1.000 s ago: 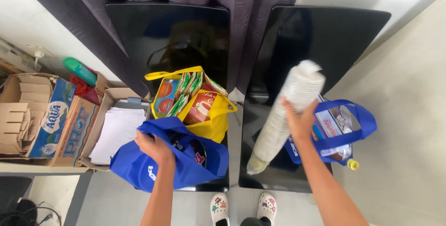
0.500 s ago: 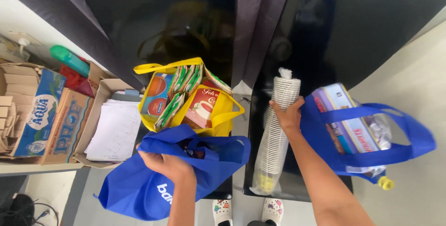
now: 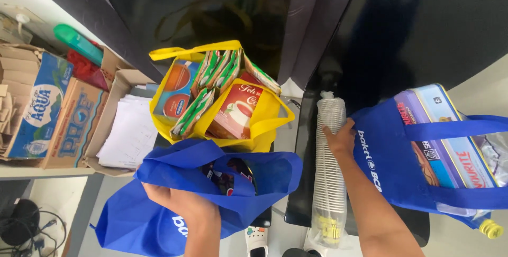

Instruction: Organize various snacks and grocery items from shopping bags into piles or onto chairs.

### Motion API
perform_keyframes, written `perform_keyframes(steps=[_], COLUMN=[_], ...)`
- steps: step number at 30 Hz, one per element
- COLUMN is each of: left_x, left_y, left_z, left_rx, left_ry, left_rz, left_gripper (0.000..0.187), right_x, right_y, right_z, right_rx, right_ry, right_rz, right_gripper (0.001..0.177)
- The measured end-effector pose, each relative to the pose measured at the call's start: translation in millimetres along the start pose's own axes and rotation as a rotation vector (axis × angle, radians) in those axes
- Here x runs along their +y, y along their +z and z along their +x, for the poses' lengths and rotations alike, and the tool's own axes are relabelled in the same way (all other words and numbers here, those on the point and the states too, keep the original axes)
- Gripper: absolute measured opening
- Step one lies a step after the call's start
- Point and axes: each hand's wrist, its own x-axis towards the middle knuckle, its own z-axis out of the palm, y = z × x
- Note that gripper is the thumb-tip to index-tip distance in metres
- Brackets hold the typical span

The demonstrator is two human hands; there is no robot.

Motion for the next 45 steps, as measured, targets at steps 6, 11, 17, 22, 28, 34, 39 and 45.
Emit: perform_keyframes(steps=[6, 11, 17, 22, 28, 34, 39, 45], left_x=[8.0, 12.2, 11.2, 16.9, 27.0, 77.8, 127.8, 215.0], left_y=[5.2, 8.9, 12.8, 5.0, -17.7, -28.2, -24.9, -17.1], left_z=[1.1, 10.3, 13.1, 14.4, 23.3, 37.8, 53.7, 50.6], left_rx=[-0.048, -0.032, -0.014, -0.035, -0.167, -0.427, -0.975, -1.328], left_ry=[-0.016, -0.015, -0.008, -0.044, 0.038, 0.364, 0.024, 0.139], left_rz=[-0.035, -0.092, -0.066, -0.075, 0.141, 0.301, -0.046, -0.141], left_gripper=[0.036, 0.029, 0.027, 0.023, 0.008, 0.018, 0.021, 0.015], right_x=[17.9, 17.6, 51.0, 59.7, -14.9, -145.2, -177.8, -172.0], right_y=[-7.6, -41.5, -36.0, -38.0, -97.6, -204.6, -211.4, -237.2], right_z=[-12.4, -105.1, -176.7, -164.3, -168.9, -292.1, -331.7, -326.4], right_rx=[0.069, 0.201, 0.048, -0.162, -0.177, -0.165, -0.412, -0.551], right_ry=[-0.251, -0.535, -0.423, -0.319, -0.545, -0.71, -0.784, -0.823], right_rz=[-0.041, -0.317, -0.521, -0.616, -0.156, 0.41, 0.331, -0.006], right_gripper=[0.091, 0.074, 0.076, 0.079, 0.054, 0.026, 0.025, 0.066])
